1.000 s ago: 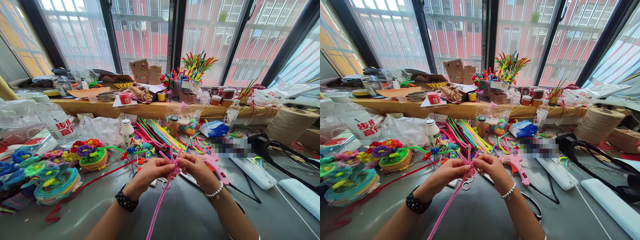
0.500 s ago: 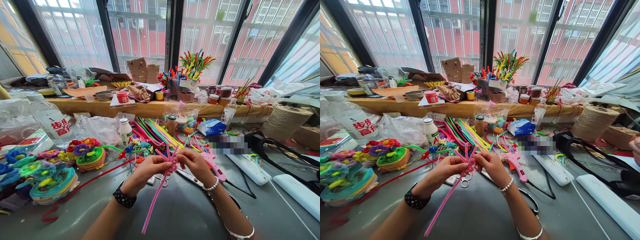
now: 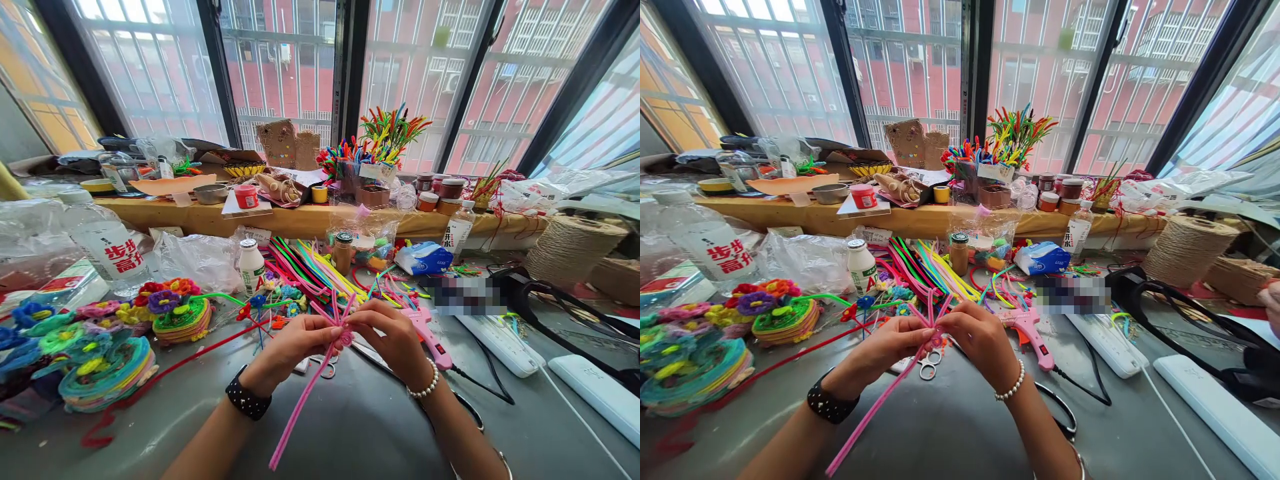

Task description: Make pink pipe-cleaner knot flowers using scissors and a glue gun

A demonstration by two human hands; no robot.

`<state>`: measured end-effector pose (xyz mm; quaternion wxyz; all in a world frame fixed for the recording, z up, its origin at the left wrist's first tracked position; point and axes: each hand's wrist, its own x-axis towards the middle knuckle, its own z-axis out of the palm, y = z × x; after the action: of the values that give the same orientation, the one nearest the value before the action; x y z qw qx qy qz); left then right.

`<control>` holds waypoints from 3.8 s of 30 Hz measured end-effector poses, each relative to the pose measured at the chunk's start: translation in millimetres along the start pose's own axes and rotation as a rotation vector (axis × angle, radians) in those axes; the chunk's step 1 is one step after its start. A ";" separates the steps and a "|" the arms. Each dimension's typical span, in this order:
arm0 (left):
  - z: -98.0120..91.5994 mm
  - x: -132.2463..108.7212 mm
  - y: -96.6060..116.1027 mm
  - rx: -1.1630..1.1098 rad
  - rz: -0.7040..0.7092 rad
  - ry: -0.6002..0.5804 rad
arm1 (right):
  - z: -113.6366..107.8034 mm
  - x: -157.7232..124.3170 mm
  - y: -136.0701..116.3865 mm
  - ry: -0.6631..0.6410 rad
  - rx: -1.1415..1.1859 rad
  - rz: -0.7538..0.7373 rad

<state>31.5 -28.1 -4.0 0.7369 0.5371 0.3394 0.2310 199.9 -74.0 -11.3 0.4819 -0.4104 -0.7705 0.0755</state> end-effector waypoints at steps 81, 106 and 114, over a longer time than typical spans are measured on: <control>9.3 3.5 -13.8 1.181 0.687 0.365 | 3.5 2.3 0.0 0.014 0.052 0.590; 10.9 -0.7 -4.8 0.395 0.286 0.046 | -9.2 3.7 0.1 -0.276 0.854 0.674; 12.8 -4.6 3.7 0.260 0.237 -0.042 | -2.4 1.6 -1.4 -0.233 0.960 0.713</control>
<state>38.1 -38.4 3.1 0.6357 0.6689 0.2854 0.2589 200.8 -74.5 -8.2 0.4707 -0.3693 -0.5130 0.6155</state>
